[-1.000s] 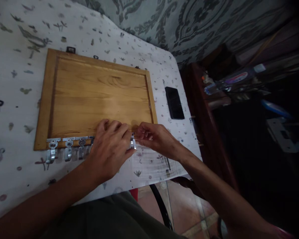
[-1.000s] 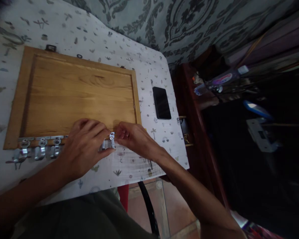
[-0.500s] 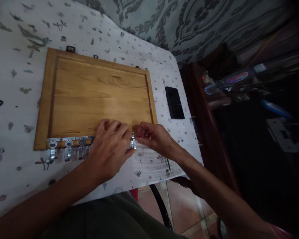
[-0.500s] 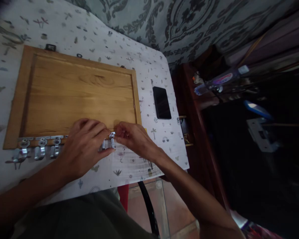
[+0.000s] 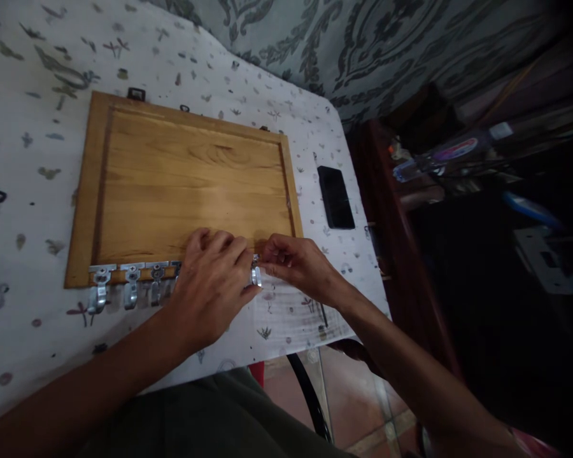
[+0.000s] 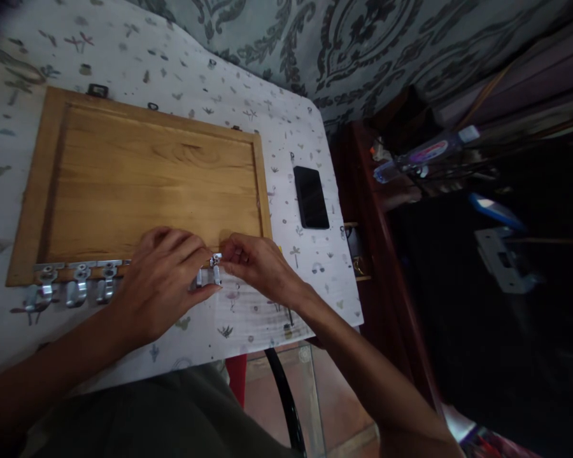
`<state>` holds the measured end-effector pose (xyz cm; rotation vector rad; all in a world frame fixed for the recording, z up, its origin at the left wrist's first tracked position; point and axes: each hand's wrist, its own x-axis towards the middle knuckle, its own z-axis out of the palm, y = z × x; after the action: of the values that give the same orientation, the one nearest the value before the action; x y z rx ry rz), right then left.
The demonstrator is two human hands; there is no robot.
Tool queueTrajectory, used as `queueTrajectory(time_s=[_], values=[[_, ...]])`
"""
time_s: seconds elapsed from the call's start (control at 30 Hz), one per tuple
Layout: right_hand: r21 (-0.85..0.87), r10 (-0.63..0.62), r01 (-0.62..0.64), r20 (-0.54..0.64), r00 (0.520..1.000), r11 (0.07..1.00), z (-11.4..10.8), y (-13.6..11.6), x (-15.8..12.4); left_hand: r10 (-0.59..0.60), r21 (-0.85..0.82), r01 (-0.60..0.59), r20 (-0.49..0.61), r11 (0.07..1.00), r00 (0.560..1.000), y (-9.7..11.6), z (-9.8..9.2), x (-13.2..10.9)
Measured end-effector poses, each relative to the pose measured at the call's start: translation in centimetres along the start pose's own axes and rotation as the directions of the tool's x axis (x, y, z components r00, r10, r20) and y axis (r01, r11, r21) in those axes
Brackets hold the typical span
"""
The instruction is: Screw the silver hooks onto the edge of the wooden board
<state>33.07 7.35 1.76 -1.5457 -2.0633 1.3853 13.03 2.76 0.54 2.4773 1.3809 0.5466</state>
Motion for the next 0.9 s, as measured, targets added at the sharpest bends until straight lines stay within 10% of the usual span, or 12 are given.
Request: queueTrajectory(time_s=[0.23, 0.5, 0.9], values=[[-0.014, -0.183, 0.182, -0.064, 0.981, 0.983, 0.2, 0.5, -1.2, 0.009, -0.011, -0.009, 0.01, 1.0, 1.0, -0.1, 0.0, 0.0], [-0.376, -0.564, 0.468, -0.201, 0.801, 0.8, 1.8, 2.6, -2.9, 0.01, 0.0, -0.01, -0.013, 1.0, 1.0, 0.0, 0.0, 0.1], [-0.433, -0.523, 0.424, -0.138, 0.841, 0.796, 1.9, 3.4, -3.3, -0.001, -0.014, 0.001, -0.014, 1.0, 1.0, 0.0, 0.1, 0.0]])
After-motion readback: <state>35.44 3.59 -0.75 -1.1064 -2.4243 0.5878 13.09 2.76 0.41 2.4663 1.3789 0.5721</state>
